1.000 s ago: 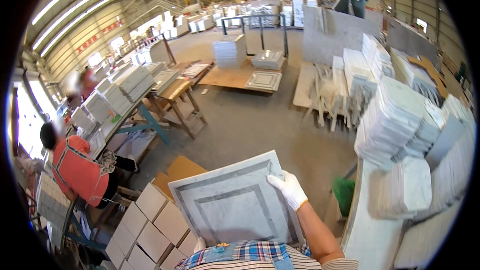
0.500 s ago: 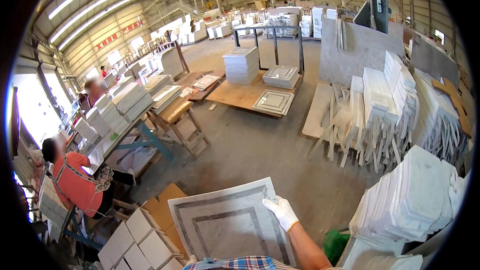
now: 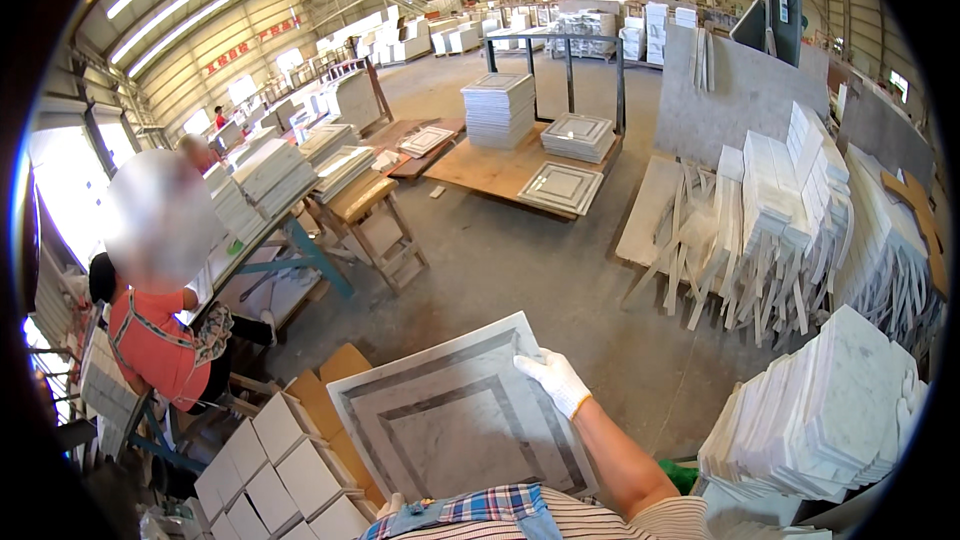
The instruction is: The person uses a small metal scraper to remove excess white paste from the edges and grooves of a square decorative panel. They repeatedly wipe the panel with a cloth, flip it to check the back, and place it on a stack of finished panels.
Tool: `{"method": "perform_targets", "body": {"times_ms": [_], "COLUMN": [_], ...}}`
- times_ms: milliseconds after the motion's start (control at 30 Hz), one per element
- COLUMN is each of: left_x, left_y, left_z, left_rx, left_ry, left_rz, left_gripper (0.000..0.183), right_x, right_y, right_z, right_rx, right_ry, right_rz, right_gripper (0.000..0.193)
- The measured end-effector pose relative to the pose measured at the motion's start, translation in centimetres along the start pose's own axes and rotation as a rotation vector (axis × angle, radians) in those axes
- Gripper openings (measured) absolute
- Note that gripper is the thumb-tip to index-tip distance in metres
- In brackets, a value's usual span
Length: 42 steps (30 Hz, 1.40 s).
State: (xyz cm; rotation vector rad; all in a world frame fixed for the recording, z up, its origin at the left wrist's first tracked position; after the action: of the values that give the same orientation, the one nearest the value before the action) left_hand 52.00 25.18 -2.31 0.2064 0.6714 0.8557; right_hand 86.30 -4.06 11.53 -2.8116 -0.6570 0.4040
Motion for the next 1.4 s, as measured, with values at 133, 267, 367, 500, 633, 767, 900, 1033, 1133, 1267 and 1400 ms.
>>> {"method": "perform_targets", "body": {"times_ms": [133, 267, 367, 500, 633, 767, 900, 1033, 1133, 1267, 1400], "left_x": [1.4, 4.2, 7.7, 11.7, 15.3, 18.0, 19.7, 21.6, 23.2, 26.1, 17.9], "left_y": [-2.2, -6.5, -12.2, -18.4, -26.1, -32.5, -38.7, -45.6, -51.9, -61.8, -67.7], "left_z": [0.3, 3.5, 7.7, 14.8, 18.9, 24.2, 29.2, 33.8, 37.8, 42.2, 49.3], "left_rx": [-0.035, -0.067, -0.081, -0.02, 0.071, 0.178, 0.24, 0.244, 0.227, 0.05, 0.428], "left_ry": [0.036, 0.062, 0.051, 0.005, -0.006, -0.068, -0.141, -0.204, -0.288, -0.381, -0.579], "left_rz": [0.028, 0.038, 0.0, -0.036, -0.2, -0.329, -0.424, -0.521, -0.608, -0.755, -0.917], "left_gripper": [0.072, 0.072, 0.072, 0.073, 0.073, 0.073, 0.073, 0.073, 0.073, 0.074, 0.073], "right_x": [3.9, 8.2, 12.3, 16.8, 19.4, 19.1, 18.1, 15.2, 13.1, 11.8, 7.2], "right_y": [-0.5, 1.1, 5.4, 11.0, 18.3, 25.1, 32.4, 36.5, 40.0, 47.5, 47.2], "right_z": [0.0, -0.1, -1.4, -6.0, -8.8, -11.0, -11.6, -14.1, -14.7, -12.4, -16.1], "right_rx": [-0.032, -0.149, -0.218, -0.287, -0.384, -0.285, -0.139, -0.053, -0.019, 0.058, 0.263], "right_ry": [-0.01, -0.055, -0.04, 0.047, 0.03, 0.001, 0.054, 0.183, 0.136, 0.063, 0.193], "right_rz": [-0.074, -0.105, -0.083, -0.051, 0.119, 0.303, 0.505, 0.721, 0.955, 1.248, 1.413], "right_gripper": [0.043, 0.05, 0.055, 0.063, 0.069, 0.069, 0.073, 0.08, 0.084, 0.095, 0.088]}}
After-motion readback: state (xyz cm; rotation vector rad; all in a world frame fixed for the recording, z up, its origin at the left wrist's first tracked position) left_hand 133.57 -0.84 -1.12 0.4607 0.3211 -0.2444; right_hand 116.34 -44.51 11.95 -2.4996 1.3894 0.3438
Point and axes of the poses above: each hand's wrist, its own x-axis towards the middle knuckle, its own y-axis out of the back of the hand, z = x × y, the point moved 3 cm from there along x, towards the middle knuckle, and after that the axes turned 1 degree about x, right-handed, at the moved point
